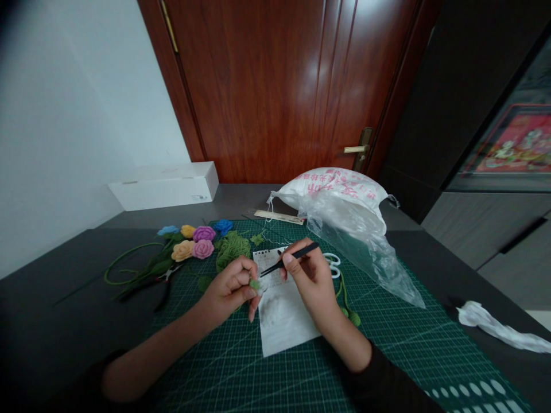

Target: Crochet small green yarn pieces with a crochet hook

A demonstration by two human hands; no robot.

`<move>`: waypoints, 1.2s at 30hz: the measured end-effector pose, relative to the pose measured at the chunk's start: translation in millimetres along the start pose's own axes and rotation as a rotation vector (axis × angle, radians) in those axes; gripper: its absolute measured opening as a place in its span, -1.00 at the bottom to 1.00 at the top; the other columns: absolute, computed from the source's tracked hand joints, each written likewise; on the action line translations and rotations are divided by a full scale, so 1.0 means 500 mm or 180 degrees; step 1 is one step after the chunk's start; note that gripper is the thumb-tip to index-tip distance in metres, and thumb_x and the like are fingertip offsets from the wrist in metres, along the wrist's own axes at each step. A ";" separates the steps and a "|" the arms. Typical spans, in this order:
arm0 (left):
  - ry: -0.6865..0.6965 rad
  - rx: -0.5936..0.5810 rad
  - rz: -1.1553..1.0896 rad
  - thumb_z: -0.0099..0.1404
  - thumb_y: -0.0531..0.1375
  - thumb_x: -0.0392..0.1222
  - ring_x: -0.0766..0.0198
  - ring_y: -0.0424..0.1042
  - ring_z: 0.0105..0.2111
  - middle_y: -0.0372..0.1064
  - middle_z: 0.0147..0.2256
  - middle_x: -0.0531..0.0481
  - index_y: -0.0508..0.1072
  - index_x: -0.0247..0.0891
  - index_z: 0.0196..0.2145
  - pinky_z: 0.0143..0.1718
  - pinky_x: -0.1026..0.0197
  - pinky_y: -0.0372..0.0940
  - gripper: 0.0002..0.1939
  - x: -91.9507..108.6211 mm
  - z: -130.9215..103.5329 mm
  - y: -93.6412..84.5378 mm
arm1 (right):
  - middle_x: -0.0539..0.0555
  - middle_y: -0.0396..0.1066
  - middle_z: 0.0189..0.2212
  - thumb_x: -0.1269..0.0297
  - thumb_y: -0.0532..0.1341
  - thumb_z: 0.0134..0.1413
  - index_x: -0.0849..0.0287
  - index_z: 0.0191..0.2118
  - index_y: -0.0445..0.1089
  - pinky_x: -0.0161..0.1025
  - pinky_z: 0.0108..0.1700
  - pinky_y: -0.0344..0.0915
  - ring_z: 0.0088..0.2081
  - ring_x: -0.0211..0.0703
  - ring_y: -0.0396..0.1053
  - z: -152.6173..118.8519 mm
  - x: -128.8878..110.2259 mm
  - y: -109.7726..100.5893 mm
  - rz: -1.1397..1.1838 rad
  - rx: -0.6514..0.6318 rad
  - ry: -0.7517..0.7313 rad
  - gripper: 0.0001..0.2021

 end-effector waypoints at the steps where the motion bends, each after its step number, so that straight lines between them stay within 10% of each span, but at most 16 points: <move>1: 0.0003 0.0011 0.0007 0.29 0.32 -0.13 0.35 0.39 -0.67 0.41 -0.57 0.15 0.23 -0.18 -0.26 -0.64 0.33 0.34 -0.72 0.000 0.000 0.000 | -0.03 0.37 -0.39 0.13 0.31 0.24 0.09 -0.30 0.38 -0.22 -0.38 0.32 -0.46 -0.23 0.38 -0.002 -0.005 0.004 -0.0064 -0.0078 -0.0063 -0.82; 36: -0.0157 -0.0235 0.0498 0.20 0.27 -0.29 0.41 0.33 -0.66 0.30 -0.55 0.16 0.33 -0.23 -0.34 -0.61 0.37 0.24 -0.85 0.000 -0.008 0.011 | -0.08 0.30 -0.54 -0.04 0.27 0.24 0.11 -0.36 0.30 -0.28 -0.50 0.27 -0.57 -0.27 0.31 0.008 0.030 0.029 -0.0313 -0.0949 0.0129 -0.67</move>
Point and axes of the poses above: each hand's wrist, its own z-axis towards the middle knuckle, its own y-axis out of the palm, x = y × z, the point moved 8 cm from there along z, towards the middle knuckle
